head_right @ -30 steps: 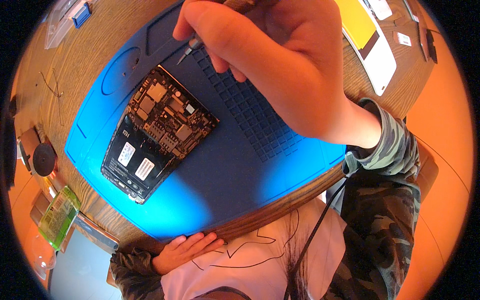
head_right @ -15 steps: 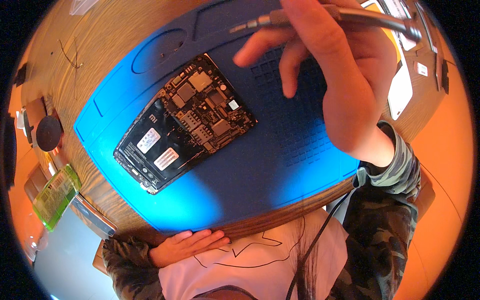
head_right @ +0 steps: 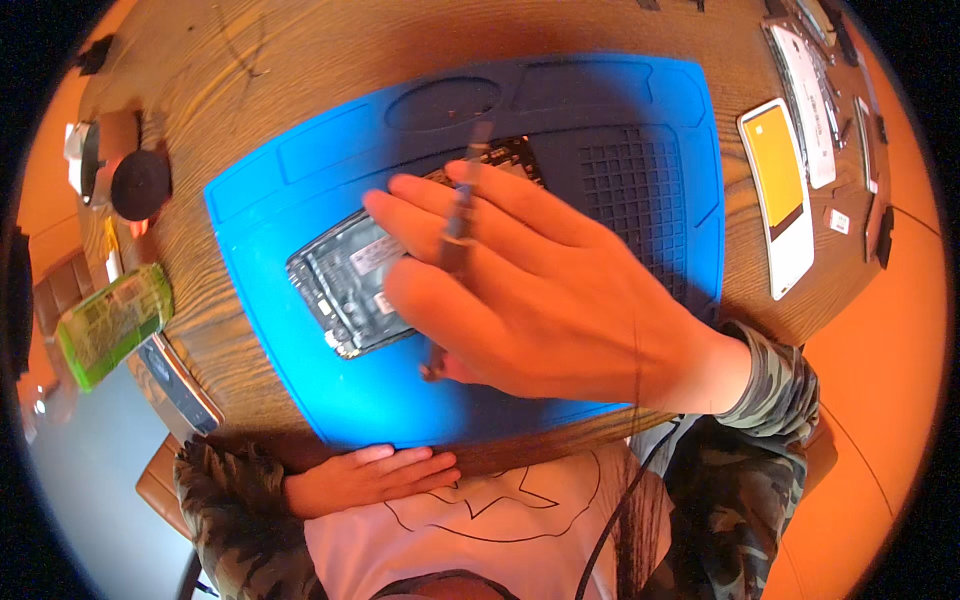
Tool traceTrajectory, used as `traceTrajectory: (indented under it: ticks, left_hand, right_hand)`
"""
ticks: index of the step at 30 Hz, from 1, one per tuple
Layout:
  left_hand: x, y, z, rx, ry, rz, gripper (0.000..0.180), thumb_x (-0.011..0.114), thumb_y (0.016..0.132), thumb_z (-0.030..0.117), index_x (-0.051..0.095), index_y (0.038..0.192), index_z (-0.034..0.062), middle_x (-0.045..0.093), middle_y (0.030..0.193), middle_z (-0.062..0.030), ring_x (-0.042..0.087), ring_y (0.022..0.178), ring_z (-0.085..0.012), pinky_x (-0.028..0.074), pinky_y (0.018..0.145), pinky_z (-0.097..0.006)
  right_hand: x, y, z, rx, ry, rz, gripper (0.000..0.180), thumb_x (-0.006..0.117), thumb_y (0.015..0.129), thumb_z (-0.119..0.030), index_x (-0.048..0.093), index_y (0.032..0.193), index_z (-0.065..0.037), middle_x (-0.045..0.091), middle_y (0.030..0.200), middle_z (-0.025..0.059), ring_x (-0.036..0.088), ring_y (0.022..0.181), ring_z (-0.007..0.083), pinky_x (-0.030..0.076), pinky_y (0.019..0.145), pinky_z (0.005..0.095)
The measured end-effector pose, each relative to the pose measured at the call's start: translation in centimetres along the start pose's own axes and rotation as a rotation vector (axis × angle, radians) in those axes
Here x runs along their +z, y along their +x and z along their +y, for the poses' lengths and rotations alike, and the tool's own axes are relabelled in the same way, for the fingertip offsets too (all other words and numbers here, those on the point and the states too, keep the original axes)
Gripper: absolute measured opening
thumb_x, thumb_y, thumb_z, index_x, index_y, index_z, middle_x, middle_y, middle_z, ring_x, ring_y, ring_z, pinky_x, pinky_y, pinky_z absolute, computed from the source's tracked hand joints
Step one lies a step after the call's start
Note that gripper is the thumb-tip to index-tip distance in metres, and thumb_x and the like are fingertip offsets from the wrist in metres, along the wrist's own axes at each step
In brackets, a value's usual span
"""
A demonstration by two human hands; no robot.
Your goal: The person disassembles a smartphone by removing the back cover and then uses a screwdriver to remove multiple screws from the internal frame. The person places removed screws into a compartment on the blue work mat.
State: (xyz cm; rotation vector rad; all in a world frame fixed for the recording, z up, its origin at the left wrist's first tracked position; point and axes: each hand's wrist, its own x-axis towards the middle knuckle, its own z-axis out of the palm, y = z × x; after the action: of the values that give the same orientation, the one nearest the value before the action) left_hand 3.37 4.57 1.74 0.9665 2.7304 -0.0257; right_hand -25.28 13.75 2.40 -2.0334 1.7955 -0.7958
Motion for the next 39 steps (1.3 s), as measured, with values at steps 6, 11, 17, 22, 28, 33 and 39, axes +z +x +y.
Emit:
traceTrajectory:
  ticks: [6, 11, 17, 22, 28, 33, 39]
  left_hand:
    - [-0.8, 0.3, -0.4, -0.062, -0.322, 0.024, 0.056, 0.038, 0.088, 0.018, 0.029, 0.143, 0.0094, 0.025, 0.15, -0.0034, 0.024, 0.138, -0.015, 0.021, 0.111, -0.029]
    - [-0.4, -0.5, 0.1, -0.12, -0.387, 0.042, 0.056, 0.039, 0.086, 0.018, 0.032, 0.141, 0.0089, 0.03, 0.148, -0.004, 0.028, 0.136, -0.0149, 0.024, 0.109, -0.027]
    - [-0.6, -0.3, 0.5, -0.135, -0.273, 0.096, 0.058, 0.042, 0.085, 0.02, 0.033, 0.141, 0.0095, 0.032, 0.147, -0.0052, 0.031, 0.135, -0.0173, 0.022, 0.11, -0.031]
    - [-1.0, -0.4, 0.6, -0.128, -0.245, 0.064, 0.062, 0.042, 0.083, 0.019, 0.029, 0.142, 0.0083, 0.028, 0.148, -0.0067, 0.029, 0.135, -0.0194, 0.021, 0.11, -0.033]
    - [-0.9, -0.4, 0.6, -0.118, -0.278, 0.043, 0.062, 0.041, 0.083, 0.018, 0.028, 0.143, 0.0075, 0.027, 0.149, -0.0072, 0.028, 0.136, -0.0199, 0.018, 0.112, -0.034]
    - [-0.8, -0.1, 0.9, -0.151, -0.256, 0.082, 0.059, 0.041, 0.083, 0.017, 0.032, 0.141, 0.009, 0.03, 0.148, -0.0058, 0.031, 0.135, -0.0196, 0.02, 0.111, -0.035]
    - [-0.6, 0.2, 1.4, -0.181, -0.199, 0.1, 0.055, 0.04, 0.085, 0.018, 0.036, 0.14, 0.0119, 0.033, 0.146, -0.004, 0.033, 0.134, -0.0189, 0.022, 0.111, -0.035]
  right_hand:
    - [-0.2, 2.3, -2.1, -0.001, -0.158, -0.12, 0.059, 0.082, 0.054, -0.015, 0.046, 0.099, -0.003, 0.052, 0.117, 0.0206, 0.05, 0.11, 0.035, 0.039, 0.099, 0.0437]
    - [-0.3, 1.4, -4.2, 0.2, -0.13, -0.078, 0.058, 0.082, 0.058, -0.012, 0.041, 0.099, -0.005, 0.052, 0.091, 0.0143, 0.053, 0.086, 0.033, 0.043, 0.076, 0.0405]
    - [-1.1, -2.0, -5.3, 0.609, 0.301, -0.009, 0.041, 0.075, 0.073, -0.004, 0.037, 0.087, -0.006, 0.041, 0.071, 0.0056, 0.044, 0.056, 0.0116, 0.035, 0.052, 0.0254]
    - [-1.2, -4.9, -5.0, 0.765, 0.81, 0.529, 0.032, 0.06, 0.082, 0.009, 0.033, 0.08, -0.009, 0.049, 0.069, -0.0055, 0.047, 0.054, -0.0028, 0.037, 0.042, 0.0164]
    - [2.4, -8.1, -6.8, 0.747, 0.345, 0.772, 0.037, 0.068, 0.079, 0.004, 0.033, 0.071, -0.008, 0.057, 0.062, 0.0061, 0.054, 0.051, 0.0077, 0.04, 0.044, 0.0192]
    - [-1.7, -10.0, -6.8, 0.261, -0.374, 0.431, 0.038, 0.081, 0.067, -0.016, 0.044, 0.063, -0.007, 0.057, 0.064, 0.0083, 0.049, 0.046, 0.0195, 0.042, 0.045, 0.027]
    - [-3.4, -7.5, -0.2, 0.093, -0.191, 0.043, 0.055, 0.082, 0.061, -0.027, 0.049, 0.099, -0.003, 0.052, 0.127, 0.0102, 0.053, 0.094, 0.0252, 0.043, 0.087, 0.036]
